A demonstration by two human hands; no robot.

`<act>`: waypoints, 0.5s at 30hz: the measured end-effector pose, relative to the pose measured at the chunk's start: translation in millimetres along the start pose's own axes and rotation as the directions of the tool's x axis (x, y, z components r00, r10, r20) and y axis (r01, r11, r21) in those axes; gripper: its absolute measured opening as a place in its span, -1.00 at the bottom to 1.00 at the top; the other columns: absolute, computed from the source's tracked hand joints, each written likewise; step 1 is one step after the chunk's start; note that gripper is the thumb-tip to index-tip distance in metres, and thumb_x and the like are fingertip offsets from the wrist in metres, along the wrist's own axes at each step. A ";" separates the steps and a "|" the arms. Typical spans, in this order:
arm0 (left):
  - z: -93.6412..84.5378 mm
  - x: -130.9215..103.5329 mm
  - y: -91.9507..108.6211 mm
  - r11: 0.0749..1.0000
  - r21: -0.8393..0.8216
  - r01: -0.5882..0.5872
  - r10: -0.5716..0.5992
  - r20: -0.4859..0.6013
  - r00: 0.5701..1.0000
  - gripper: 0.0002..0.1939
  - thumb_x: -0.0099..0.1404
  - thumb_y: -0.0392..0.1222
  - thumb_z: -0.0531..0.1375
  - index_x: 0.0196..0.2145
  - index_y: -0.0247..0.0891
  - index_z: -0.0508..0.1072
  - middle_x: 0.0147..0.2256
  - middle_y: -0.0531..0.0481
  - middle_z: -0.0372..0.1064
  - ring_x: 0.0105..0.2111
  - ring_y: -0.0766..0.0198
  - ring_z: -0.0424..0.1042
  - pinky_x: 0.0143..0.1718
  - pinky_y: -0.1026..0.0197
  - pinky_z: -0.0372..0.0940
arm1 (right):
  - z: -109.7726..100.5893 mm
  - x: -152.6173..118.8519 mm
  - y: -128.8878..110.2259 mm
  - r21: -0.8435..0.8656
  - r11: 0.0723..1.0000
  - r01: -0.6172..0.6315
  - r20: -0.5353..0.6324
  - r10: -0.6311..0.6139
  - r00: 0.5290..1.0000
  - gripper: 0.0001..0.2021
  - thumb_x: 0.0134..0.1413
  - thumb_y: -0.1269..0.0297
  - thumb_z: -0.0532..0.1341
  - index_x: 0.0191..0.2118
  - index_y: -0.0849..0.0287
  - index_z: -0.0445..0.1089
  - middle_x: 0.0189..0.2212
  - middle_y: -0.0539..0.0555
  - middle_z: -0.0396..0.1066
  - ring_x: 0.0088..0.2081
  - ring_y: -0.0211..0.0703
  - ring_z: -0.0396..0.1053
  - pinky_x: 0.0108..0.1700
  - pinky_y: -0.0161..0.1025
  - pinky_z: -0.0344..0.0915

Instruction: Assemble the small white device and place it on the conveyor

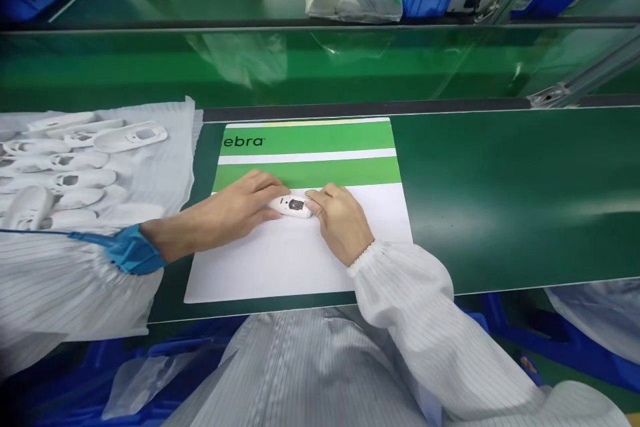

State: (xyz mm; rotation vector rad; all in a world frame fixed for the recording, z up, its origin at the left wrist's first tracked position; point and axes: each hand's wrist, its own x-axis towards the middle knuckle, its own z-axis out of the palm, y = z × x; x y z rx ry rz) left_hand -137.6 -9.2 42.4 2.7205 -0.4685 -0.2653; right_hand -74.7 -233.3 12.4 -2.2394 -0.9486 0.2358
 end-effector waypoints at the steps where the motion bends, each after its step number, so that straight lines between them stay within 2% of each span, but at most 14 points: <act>1: 2.9 -0.3 -2.0 1.000 -0.008 0.006 -0.007 -0.009 1.000 -0.64 0.42 -0.13 0.02 0.11 -0.24 0.33 0.00 -0.16 0.27 0.02 0.04 0.21 0.04 -0.04 0.23 | -3.1 2.0 -0.6 0.014 1.000 -0.025 0.025 0.025 0.999 -0.71 0.34 0.33 0.09 0.04 0.23 0.47 -0.29 0.10 0.40 -0.21 -0.13 0.34 -0.15 -0.19 0.29; 7: 3.6 8.2 -3.0 0.991 -0.118 0.070 -0.068 0.020 0.997 -0.64 0.35 -0.13 0.06 0.07 -0.22 0.37 -0.03 -0.13 0.27 -0.01 0.04 0.21 0.04 -0.04 0.23 | -15.6 7.6 -6.2 0.027 0.996 -0.090 0.068 0.088 0.994 -0.73 0.34 0.28 0.10 -0.04 0.14 0.53 -0.46 0.01 0.30 -0.37 -0.21 0.28 -0.33 -0.24 0.16; 10: 2.0 7.9 -1.7 0.989 -0.124 0.077 -0.074 0.028 0.997 -0.65 0.33 -0.15 0.08 0.05 -0.22 0.38 -0.05 -0.12 0.27 -0.01 0.04 0.21 0.04 -0.04 0.24 | -13.7 6.3 -8.3 0.034 0.994 -0.102 0.071 0.100 0.992 -0.72 0.34 0.23 0.11 -0.02 0.15 0.52 -0.44 0.02 0.32 -0.36 -0.20 0.28 -0.31 -0.23 0.18; 12: 3.7 6.6 -1.0 0.993 -0.097 0.061 -0.061 0.004 0.998 -0.66 0.34 -0.16 0.09 0.03 -0.26 0.37 -0.06 -0.14 0.27 -0.03 0.04 0.21 0.03 -0.04 0.24 | -7.8 4.1 -9.5 0.019 0.995 -0.097 0.045 0.096 0.994 -0.69 0.30 0.17 0.16 0.01 0.18 0.51 -0.37 0.05 0.35 -0.30 -0.17 0.30 -0.25 -0.20 0.23; 15: 8.4 5.0 -0.2 0.998 -0.052 0.021 -0.024 -0.054 0.998 -0.68 0.37 -0.17 0.07 0.04 -0.31 0.36 -0.05 -0.18 0.27 -0.04 0.04 0.20 0.01 -0.04 0.25 | 5.3 -0.8 -11.5 -0.083 0.996 -0.023 -0.068 0.017 0.998 -0.66 0.25 0.13 0.21 0.02 0.19 0.50 -0.31 0.10 0.35 -0.25 -0.10 0.27 -0.18 -0.15 0.25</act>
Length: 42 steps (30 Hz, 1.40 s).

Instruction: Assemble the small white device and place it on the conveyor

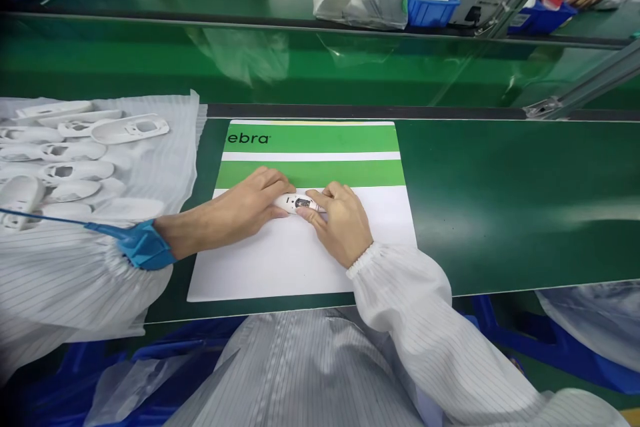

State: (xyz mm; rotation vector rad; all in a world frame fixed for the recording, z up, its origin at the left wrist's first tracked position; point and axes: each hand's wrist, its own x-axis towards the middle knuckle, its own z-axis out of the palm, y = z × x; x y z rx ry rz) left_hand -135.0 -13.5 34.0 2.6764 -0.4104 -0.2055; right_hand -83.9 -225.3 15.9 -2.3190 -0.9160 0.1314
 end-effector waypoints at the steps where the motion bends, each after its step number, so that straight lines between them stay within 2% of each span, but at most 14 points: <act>1: 1.4 -0.5 0.5 1.000 0.003 -0.005 0.005 -0.011 1.000 -0.68 0.38 -0.16 0.07 0.04 -0.32 0.35 -0.05 -0.18 0.27 -0.04 0.05 0.20 0.00 -0.04 0.26 | 4.1 -2.0 -1.1 -0.037 0.999 0.031 -0.044 -0.032 0.999 -0.67 0.26 0.14 0.20 0.02 0.19 0.50 -0.30 0.11 0.34 -0.25 -0.09 0.25 -0.16 -0.14 0.25; 4: 3.5 -2.5 4.1 1.000 0.009 0.002 -0.002 0.012 1.000 -0.65 0.38 -0.10 0.09 0.05 -0.32 0.36 -0.06 -0.18 0.28 -0.04 0.05 0.22 0.00 -0.03 0.27 | 12.8 -6.4 -4.9 -0.085 0.994 0.075 -0.119 -0.085 0.989 -0.70 0.28 0.19 0.18 0.00 0.22 0.49 -0.29 0.12 0.36 -0.24 -0.07 0.23 -0.14 -0.13 0.25; 7: 1.3 -3.9 9.0 0.997 0.078 0.001 0.000 -0.022 1.000 -0.64 0.40 -0.11 0.06 0.02 -0.39 0.40 -0.09 -0.24 0.31 -0.07 0.02 0.23 0.00 -0.07 0.26 | 14.9 -8.1 -9.1 -0.086 0.994 0.073 -0.130 -0.083 0.988 -0.72 0.28 0.22 0.17 -0.02 0.25 0.48 -0.27 0.13 0.38 -0.22 -0.07 0.24 -0.14 -0.13 0.26; 9: -1.7 -0.2 11.0 0.999 0.046 0.005 -0.003 -0.037 0.999 -0.61 0.42 -0.05 0.03 0.02 -0.36 0.41 -0.10 -0.23 0.34 -0.08 0.03 0.25 -0.02 -0.06 0.27 | 14.3 -8.4 -11.7 -0.098 0.993 0.059 -0.118 -0.070 0.991 -0.73 0.29 0.23 0.17 -0.02 0.25 0.47 -0.26 0.14 0.40 -0.21 -0.05 0.25 -0.15 -0.13 0.26; 11: -3.8 10.7 11.7 0.999 -0.042 0.019 -0.021 -0.061 0.998 -0.57 0.43 0.06 0.00 0.00 -0.29 0.43 -0.12 -0.17 0.37 -0.10 0.07 0.28 -0.04 -0.03 0.27 | 13.6 -8.7 -13.6 -0.120 0.992 0.048 -0.103 -0.060 0.993 -0.74 0.29 0.22 0.16 -0.02 0.23 0.46 -0.25 0.14 0.41 -0.21 -0.04 0.24 -0.16 -0.12 0.25; 13: -2.8 27.7 12.4 0.997 -0.080 0.003 -0.014 -0.131 0.991 -0.54 0.45 0.09 -0.07 -0.06 -0.28 0.45 -0.14 -0.13 0.39 -0.12 0.11 0.29 -0.02 -0.02 0.25 | 13.6 -9.1 -14.2 -0.142 0.989 0.042 -0.097 -0.056 0.994 -0.73 0.30 0.21 0.14 -0.01 0.21 0.45 -0.24 0.14 0.41 -0.21 -0.03 0.24 -0.15 -0.11 0.25; 15: 1.7 45.2 13.9 0.998 -0.046 -0.033 0.023 -0.218 0.976 -0.53 0.47 0.05 -0.11 -0.13 -0.32 0.45 -0.14 -0.15 0.37 -0.13 0.12 0.26 0.00 -0.02 0.22 | 14.8 -9.8 -13.4 -0.167 0.985 0.045 -0.091 -0.060 0.994 -0.74 0.31 0.20 0.13 -0.02 0.21 0.45 -0.23 0.15 0.42 -0.21 -0.02 0.23 -0.14 -0.10 0.24; 18: 10.6 59.7 17.0 0.998 -0.021 -0.066 0.059 -0.243 0.968 -0.57 0.48 -0.01 -0.12 -0.16 -0.33 0.44 -0.14 -0.17 0.33 -0.15 0.14 0.22 -0.01 0.00 0.21 | 18.9 -11.4 -10.4 -0.202 0.977 0.063 -0.077 -0.080 0.994 -0.77 0.32 0.21 0.12 -0.07 0.19 0.44 -0.20 0.16 0.42 -0.21 -0.01 0.23 -0.16 -0.08 0.23; 24: 14.7 54.1 21.6 0.996 -0.084 -0.020 -0.002 -0.256 0.967 -0.60 0.49 -0.03 -0.11 -0.25 -0.30 0.41 -0.15 -0.13 0.32 -0.16 0.16 0.19 -0.02 0.04 0.20 | 25.6 -15.0 -5.9 -0.192 0.979 0.074 -0.119 -0.098 0.988 -0.75 0.35 0.21 0.07 -0.05 0.18 0.42 -0.21 0.15 0.42 -0.21 -0.02 0.22 -0.17 -0.08 0.24; 30: 15.5 51.9 21.2 0.994 -0.062 -0.089 0.072 -0.233 0.970 -0.63 0.49 -0.10 -0.13 -0.24 -0.32 0.40 -0.11 -0.17 0.28 -0.07 0.15 0.20 0.02 0.04 0.22 | 26.1 -15.1 -5.5 -0.204 0.973 0.104 -0.129 -0.132 0.983 -0.77 0.34 0.27 0.11 -0.03 0.24 0.41 -0.22 0.16 0.42 -0.24 -0.03 0.21 -0.20 -0.09 0.25; 34: 15.2 50.1 21.2 0.995 -0.073 -0.075 0.055 -0.242 0.969 -0.62 0.49 -0.09 -0.15 -0.28 -0.30 0.37 -0.15 -0.18 0.29 -0.10 0.13 0.22 -0.01 0.02 0.25 | 24.9 -16.9 -11.6 -0.164 0.982 0.092 -0.137 -0.116 0.984 -0.79 0.35 0.32 0.07 -0.04 0.21 0.41 -0.22 0.15 0.43 -0.23 -0.04 0.23 -0.18 -0.08 0.25; 38: 17.6 50.1 19.5 1.000 -0.026 -0.004 -0.004 -0.280 0.960 -0.55 0.49 -0.07 -0.22 -0.34 -0.30 0.34 -0.29 -0.19 0.29 -0.22 0.12 0.22 -0.09 0.01 0.27 | 21.2 -14.7 -14.5 -0.194 0.978 0.080 -0.107 -0.103 0.989 -0.76 0.35 0.26 0.08 -0.02 0.22 0.40 -0.24 0.15 0.42 -0.23 -0.03 0.23 -0.17 -0.07 0.25; 42: 23.8 56.1 18.1 0.998 0.046 0.035 -0.020 -0.297 0.955 -0.55 0.49 -0.07 -0.21 -0.34 -0.30 0.35 -0.27 -0.17 0.29 -0.21 0.11 0.24 -0.09 0.03 0.26 | 15.9 -9.3 -9.2 -0.220 0.970 0.103 -0.025 -0.111 0.993 -0.76 0.33 0.21 0.10 -0.05 0.20 0.41 -0.26 0.14 0.40 -0.24 -0.03 0.23 -0.21 -0.10 0.25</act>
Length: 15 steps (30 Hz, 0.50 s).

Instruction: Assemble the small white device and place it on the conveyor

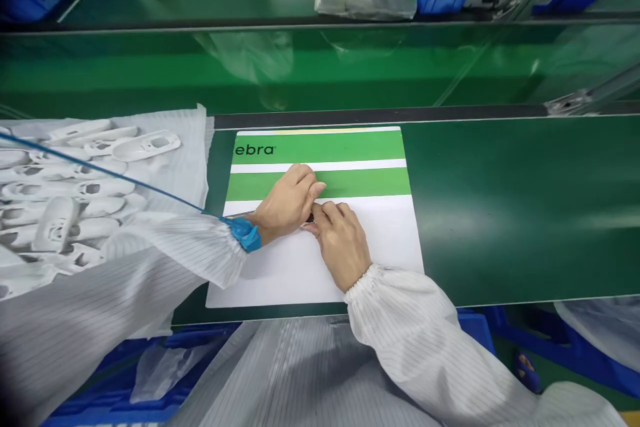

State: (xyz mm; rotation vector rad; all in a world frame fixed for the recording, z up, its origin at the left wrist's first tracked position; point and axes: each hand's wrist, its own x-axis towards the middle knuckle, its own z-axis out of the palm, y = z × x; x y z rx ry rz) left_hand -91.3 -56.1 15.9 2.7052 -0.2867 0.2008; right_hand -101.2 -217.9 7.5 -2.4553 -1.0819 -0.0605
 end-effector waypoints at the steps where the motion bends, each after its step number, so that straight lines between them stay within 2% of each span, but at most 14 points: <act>1: 1.0 1.4 0.3 1.000 0.008 0.005 -0.005 -0.010 1.000 -0.55 0.49 -0.07 -0.21 -0.33 -0.31 0.36 -0.26 -0.17 0.30 -0.21 0.11 0.24 -0.08 0.03 0.26 | -0.7 0.5 1.7 -0.011 1.000 0.009 0.009 -0.009 1.000 -0.76 0.33 0.22 0.10 -0.04 0.20 0.41 -0.26 0.14 0.40 -0.24 -0.03 0.23 -0.21 -0.11 0.25; 4: -2.0 0.9 2.0 1.000 0.004 0.002 -0.002 0.001 1.000 -0.54 0.49 -0.05 -0.20 -0.32 -0.31 0.39 -0.26 -0.14 0.30 -0.19 0.12 0.26 -0.04 0.03 0.25 | -0.3 -1.4 4.1 -0.048 0.999 0.021 -0.023 -0.022 0.999 -0.73 0.33 0.21 0.09 0.01 0.20 0.40 -0.24 0.15 0.40 -0.23 -0.02 0.22 -0.17 -0.11 0.26; 7: -14.0 -14.0 1.4 0.996 -0.094 -0.010 0.013 0.034 0.999 -0.58 0.48 -0.03 -0.14 -0.28 -0.29 0.40 -0.24 -0.11 0.31 -0.17 0.15 0.27 -0.05 0.06 0.26 | 2.3 -5.8 3.6 -0.061 0.998 0.019 -0.062 -0.023 0.998 -0.69 0.33 0.20 0.08 0.05 0.24 0.39 -0.19 0.17 0.40 -0.20 -0.01 0.20 -0.11 -0.10 0.27; 10: -26.6 -39.7 -4.4 0.981 -0.176 -0.079 0.099 0.112 0.989 -0.66 0.43 0.02 0.01 -0.07 -0.26 0.39 -0.11 -0.12 0.32 -0.06 0.11 0.25 0.00 0.04 0.25 | 1.7 -7.2 3.7 -0.050 0.999 0.018 -0.062 -0.021 0.998 -0.68 0.34 0.21 0.07 0.07 0.24 0.40 -0.18 0.18 0.39 -0.20 0.00 0.19 -0.14 -0.09 0.27; 12: -29.8 -54.4 -10.0 0.981 -0.130 -0.141 0.159 0.144 0.977 -0.63 0.41 -0.02 0.04 0.07 -0.25 0.35 -0.04 -0.17 0.31 -0.01 0.06 0.22 0.04 -0.01 0.23 | -1.6 -5.4 5.3 -0.038 0.999 0.022 -0.044 -0.024 0.999 -0.69 0.35 0.24 0.05 0.07 0.22 0.40 -0.18 0.17 0.38 -0.22 -0.01 0.18 -0.18 -0.08 0.26; 15: -27.1 -62.7 -16.0 0.981 -0.035 -0.193 0.196 0.156 0.968 -0.62 0.41 -0.15 0.01 0.12 -0.30 0.34 -0.02 -0.21 0.29 0.00 0.03 0.21 0.05 -0.03 0.21 | -9.1 0.7 9.4 -0.019 0.999 0.042 0.005 -0.042 0.999 -0.70 0.35 0.30 0.03 0.01 0.20 0.46 -0.22 0.17 0.35 -0.25 -0.03 0.17 -0.20 -0.09 0.25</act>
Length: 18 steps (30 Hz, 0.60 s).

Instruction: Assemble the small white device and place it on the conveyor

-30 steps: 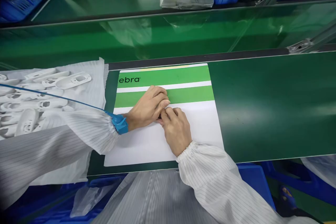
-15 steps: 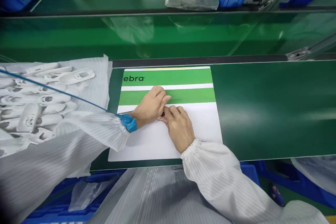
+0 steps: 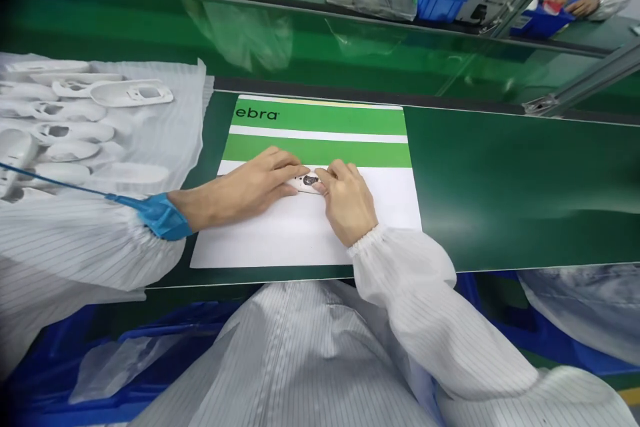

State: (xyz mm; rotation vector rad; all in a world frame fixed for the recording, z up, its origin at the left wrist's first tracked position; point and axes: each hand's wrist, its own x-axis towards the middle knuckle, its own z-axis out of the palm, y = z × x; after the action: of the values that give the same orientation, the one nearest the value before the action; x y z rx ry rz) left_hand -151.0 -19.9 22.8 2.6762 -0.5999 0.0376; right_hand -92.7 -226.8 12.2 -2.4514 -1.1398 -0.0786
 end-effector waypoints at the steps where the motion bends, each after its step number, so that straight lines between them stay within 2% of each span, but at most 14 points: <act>1: 1.3 0.8 -1.0 1.000 0.010 0.003 -0.003 0.003 1.000 -0.63 0.40 -0.18 0.01 0.10 -0.30 0.35 -0.04 -0.20 0.29 -0.01 0.03 0.21 0.05 -0.02 0.21 | -2.6 2.4 1.5 0.007 1.000 0.003 0.018 -0.003 1.000 -0.70 0.34 0.32 0.04 -0.01 0.20 0.48 -0.23 0.17 0.34 -0.25 -0.04 0.18 -0.20 -0.09 0.24; 4: 1.9 8.0 -3.0 0.999 -0.015 0.043 -0.043 0.032 0.999 -0.64 0.36 -0.20 0.04 0.07 -0.26 0.38 -0.07 -0.15 0.28 -0.01 0.04 0.21 0.05 0.01 0.20 | -9.8 9.3 4.4 0.040 0.999 -0.008 0.074 0.005 0.997 -0.71 0.31 0.34 0.07 -0.01 0.20 0.50 -0.24 0.16 0.33 -0.25 -0.07 0.23 -0.19 -0.11 0.24; 11: -8.1 20.1 -7.5 0.990 -0.092 0.109 -0.100 0.103 0.990 -0.71 0.28 -0.20 0.08 -0.09 -0.23 0.48 -0.15 -0.13 0.30 -0.07 0.03 0.28 -0.06 0.02 0.21 | -23.3 20.6 10.3 0.177 0.974 -0.142 0.204 0.105 0.973 -0.74 0.30 0.31 0.13 -0.06 0.13 0.55 -0.29 0.09 0.39 -0.26 -0.15 0.32 -0.23 -0.19 0.22; 14: -13.2 22.2 -7.2 0.984 -0.123 0.128 -0.112 0.127 0.986 -0.71 0.28 -0.19 0.08 -0.09 -0.21 0.49 -0.16 -0.11 0.32 -0.10 0.05 0.31 -0.09 0.05 0.22 | -26.9 23.2 13.9 0.207 0.964 -0.169 0.240 0.118 0.964 -0.75 0.29 0.28 0.14 -0.06 0.10 0.56 -0.28 0.07 0.41 -0.27 -0.16 0.33 -0.24 -0.20 0.21; 18: -15.9 22.7 -4.9 0.984 -0.093 0.150 -0.133 0.173 0.976 -0.69 0.29 -0.18 0.11 -0.03 -0.22 0.47 -0.13 -0.12 0.34 -0.09 0.05 0.32 -0.07 0.06 0.22 | -26.5 23.3 14.2 0.222 0.960 -0.171 0.230 0.119 0.966 -0.76 0.28 0.19 0.17 -0.09 0.07 0.57 -0.32 0.05 0.43 -0.32 -0.19 0.33 -0.27 -0.21 0.22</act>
State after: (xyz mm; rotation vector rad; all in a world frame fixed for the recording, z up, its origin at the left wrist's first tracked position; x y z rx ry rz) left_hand -127.4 -18.9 38.1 2.6282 -0.4451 -0.2530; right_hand -63.4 -229.0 36.3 -2.3563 -0.9833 0.3580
